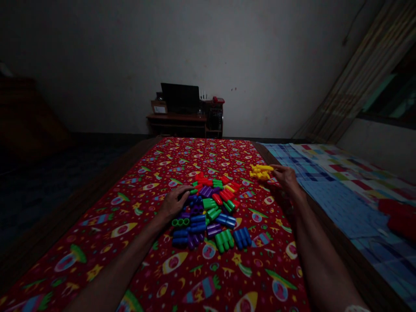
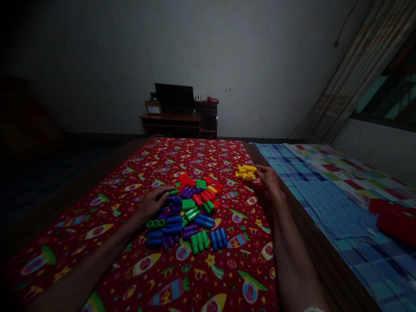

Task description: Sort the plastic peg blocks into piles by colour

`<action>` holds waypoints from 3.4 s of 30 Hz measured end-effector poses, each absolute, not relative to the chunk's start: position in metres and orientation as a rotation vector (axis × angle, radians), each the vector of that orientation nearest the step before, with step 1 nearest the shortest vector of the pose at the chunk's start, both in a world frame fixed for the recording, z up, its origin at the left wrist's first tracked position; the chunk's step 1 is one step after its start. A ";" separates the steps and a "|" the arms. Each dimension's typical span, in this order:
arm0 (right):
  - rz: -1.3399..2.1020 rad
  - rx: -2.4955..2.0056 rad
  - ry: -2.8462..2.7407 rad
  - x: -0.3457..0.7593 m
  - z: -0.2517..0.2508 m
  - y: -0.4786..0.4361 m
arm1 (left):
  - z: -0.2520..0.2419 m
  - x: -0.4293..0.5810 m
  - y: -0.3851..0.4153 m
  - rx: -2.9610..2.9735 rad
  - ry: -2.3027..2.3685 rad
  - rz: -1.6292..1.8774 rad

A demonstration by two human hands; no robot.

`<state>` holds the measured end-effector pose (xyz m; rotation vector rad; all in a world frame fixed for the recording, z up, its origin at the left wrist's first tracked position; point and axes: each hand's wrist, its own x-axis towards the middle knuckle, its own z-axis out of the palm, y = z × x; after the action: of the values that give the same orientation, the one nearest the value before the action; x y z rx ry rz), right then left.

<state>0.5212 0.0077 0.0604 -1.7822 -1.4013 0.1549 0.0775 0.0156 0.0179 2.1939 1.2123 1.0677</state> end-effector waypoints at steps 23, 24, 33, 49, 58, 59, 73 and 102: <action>0.018 -1.950 -1.463 0.493 0.081 0.002 | 0.020 0.079 0.014 2.201 1.201 1.056; 0.074 -1.857 -1.510 0.476 0.089 0.002 | 0.020 0.079 0.014 2.200 1.205 1.057; 0.451 -1.009 -2.637 0.295 0.083 -0.043 | 0.018 0.079 0.015 2.214 1.212 1.082; 0.429 -1.065 -2.523 0.310 0.090 -0.042 | 0.017 0.078 0.016 2.230 1.232 1.101; 0.051 -1.722 -1.607 0.431 0.101 0.003 | 0.014 0.076 0.018 2.291 1.189 1.129; -0.019 -1.819 -1.520 0.445 0.097 0.005 | 0.015 0.076 0.018 2.293 1.187 1.130; -0.124 -2.231 -1.457 0.494 0.057 0.000 | 0.012 0.074 0.019 2.282 1.201 1.099; 0.053 -1.776 -2.372 0.367 0.063 -0.011 | 0.014 0.076 0.018 2.295 1.207 1.113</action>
<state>0.3669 -0.0109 0.0627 -1.7762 -2.3720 0.0528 0.0762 0.0183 0.0135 2.2945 1.2071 1.1132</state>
